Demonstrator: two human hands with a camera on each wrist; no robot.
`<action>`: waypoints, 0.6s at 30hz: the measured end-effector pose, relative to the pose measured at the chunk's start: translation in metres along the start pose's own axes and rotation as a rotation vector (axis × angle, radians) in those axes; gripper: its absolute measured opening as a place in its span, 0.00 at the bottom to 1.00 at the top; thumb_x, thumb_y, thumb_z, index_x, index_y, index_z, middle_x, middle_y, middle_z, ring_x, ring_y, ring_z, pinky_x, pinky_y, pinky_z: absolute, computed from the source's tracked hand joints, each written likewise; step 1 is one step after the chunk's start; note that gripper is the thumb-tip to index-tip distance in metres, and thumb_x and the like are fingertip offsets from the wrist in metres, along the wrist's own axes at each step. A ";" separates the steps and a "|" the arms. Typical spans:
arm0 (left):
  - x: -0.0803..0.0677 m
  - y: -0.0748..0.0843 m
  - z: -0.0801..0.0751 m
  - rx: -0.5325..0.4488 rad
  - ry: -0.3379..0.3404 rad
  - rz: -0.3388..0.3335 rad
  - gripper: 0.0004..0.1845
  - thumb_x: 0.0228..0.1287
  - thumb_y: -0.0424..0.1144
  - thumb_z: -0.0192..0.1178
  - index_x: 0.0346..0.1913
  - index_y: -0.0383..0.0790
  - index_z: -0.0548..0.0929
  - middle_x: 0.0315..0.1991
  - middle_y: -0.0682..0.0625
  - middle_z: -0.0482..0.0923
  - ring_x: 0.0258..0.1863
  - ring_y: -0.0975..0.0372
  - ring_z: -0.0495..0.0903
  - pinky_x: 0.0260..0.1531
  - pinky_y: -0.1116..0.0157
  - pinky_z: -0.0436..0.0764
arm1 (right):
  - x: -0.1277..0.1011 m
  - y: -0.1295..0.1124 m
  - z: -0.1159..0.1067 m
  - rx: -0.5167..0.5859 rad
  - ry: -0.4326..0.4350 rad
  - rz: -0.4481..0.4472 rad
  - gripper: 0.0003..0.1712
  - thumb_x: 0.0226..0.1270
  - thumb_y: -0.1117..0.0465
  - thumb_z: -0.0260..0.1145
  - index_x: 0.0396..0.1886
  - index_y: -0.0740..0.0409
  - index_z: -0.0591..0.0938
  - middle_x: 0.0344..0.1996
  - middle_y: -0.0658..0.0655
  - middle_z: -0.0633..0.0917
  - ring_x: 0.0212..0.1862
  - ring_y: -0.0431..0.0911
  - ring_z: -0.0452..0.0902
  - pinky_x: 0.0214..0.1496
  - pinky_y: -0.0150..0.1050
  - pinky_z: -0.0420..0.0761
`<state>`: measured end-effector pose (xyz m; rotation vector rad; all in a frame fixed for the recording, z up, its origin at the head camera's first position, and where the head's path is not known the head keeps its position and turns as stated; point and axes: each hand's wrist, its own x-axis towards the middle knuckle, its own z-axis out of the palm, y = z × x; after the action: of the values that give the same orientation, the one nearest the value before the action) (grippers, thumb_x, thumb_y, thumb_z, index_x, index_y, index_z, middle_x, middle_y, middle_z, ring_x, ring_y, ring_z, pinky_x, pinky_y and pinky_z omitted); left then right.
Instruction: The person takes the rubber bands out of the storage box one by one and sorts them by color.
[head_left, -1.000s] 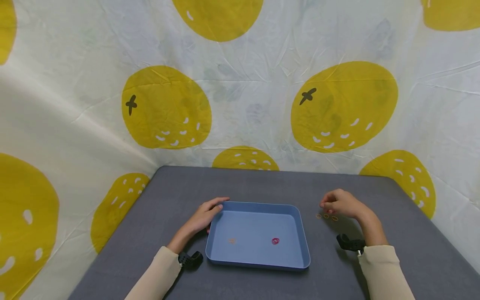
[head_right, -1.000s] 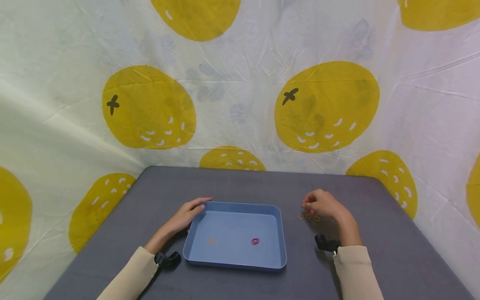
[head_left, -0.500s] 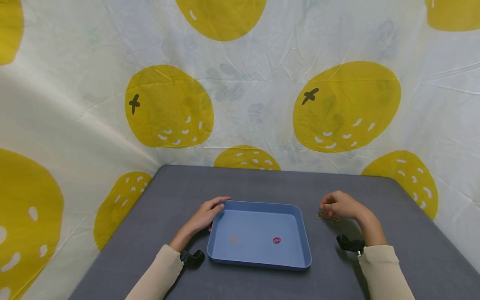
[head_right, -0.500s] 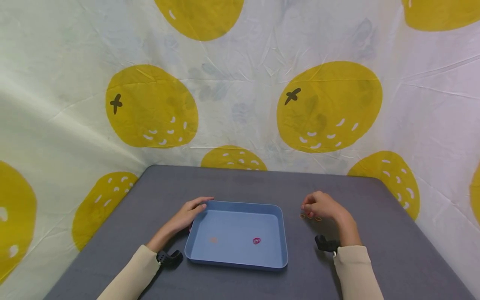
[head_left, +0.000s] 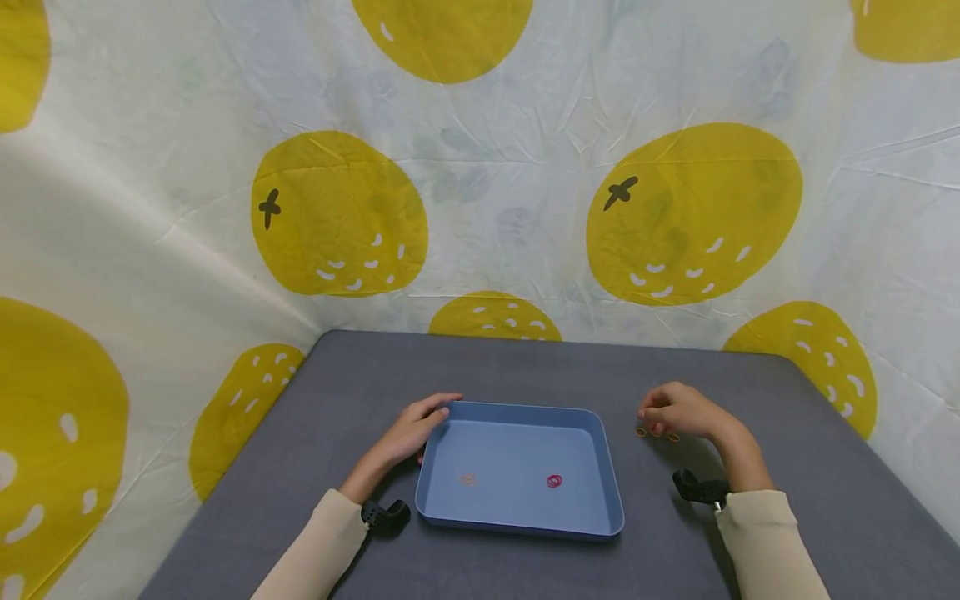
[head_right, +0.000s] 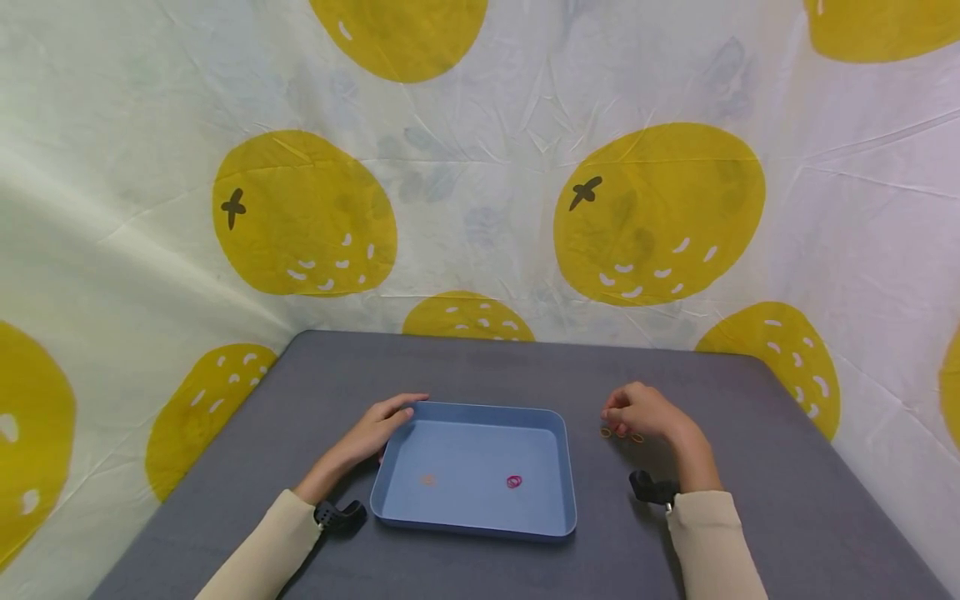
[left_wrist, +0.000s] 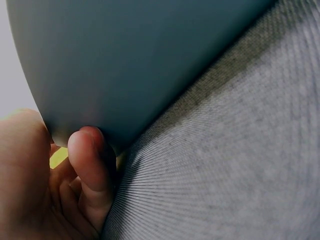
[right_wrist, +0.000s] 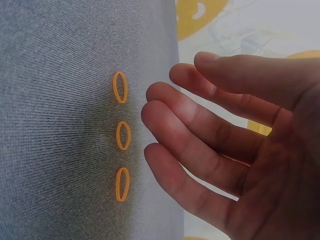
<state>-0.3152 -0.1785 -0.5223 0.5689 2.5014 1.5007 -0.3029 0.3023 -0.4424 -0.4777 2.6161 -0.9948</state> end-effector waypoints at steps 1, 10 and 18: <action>0.000 0.000 0.000 0.000 0.002 -0.005 0.21 0.84 0.47 0.47 0.74 0.59 0.73 0.53 0.42 0.85 0.06 0.60 0.69 0.11 0.58 0.79 | 0.000 0.000 0.000 -0.002 0.000 0.004 0.12 0.76 0.64 0.62 0.40 0.70 0.86 0.27 0.58 0.85 0.29 0.47 0.78 0.28 0.42 0.80; -0.001 0.002 0.001 -0.015 0.011 -0.007 0.21 0.84 0.47 0.48 0.74 0.58 0.74 0.52 0.40 0.85 0.06 0.60 0.69 0.10 0.59 0.77 | 0.001 -0.002 0.004 0.002 0.009 0.049 0.11 0.75 0.63 0.63 0.41 0.68 0.86 0.28 0.59 0.86 0.30 0.49 0.78 0.27 0.42 0.80; -0.001 0.002 0.003 -0.028 0.031 -0.013 0.21 0.84 0.45 0.48 0.73 0.55 0.75 0.51 0.38 0.85 0.06 0.61 0.68 0.10 0.63 0.74 | 0.001 -0.004 0.004 0.000 0.013 0.058 0.10 0.75 0.63 0.64 0.40 0.68 0.86 0.27 0.58 0.85 0.30 0.49 0.79 0.28 0.41 0.80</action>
<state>-0.3129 -0.1760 -0.5217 0.5271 2.4977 1.5494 -0.3018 0.2968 -0.4423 -0.3940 2.6262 -0.9825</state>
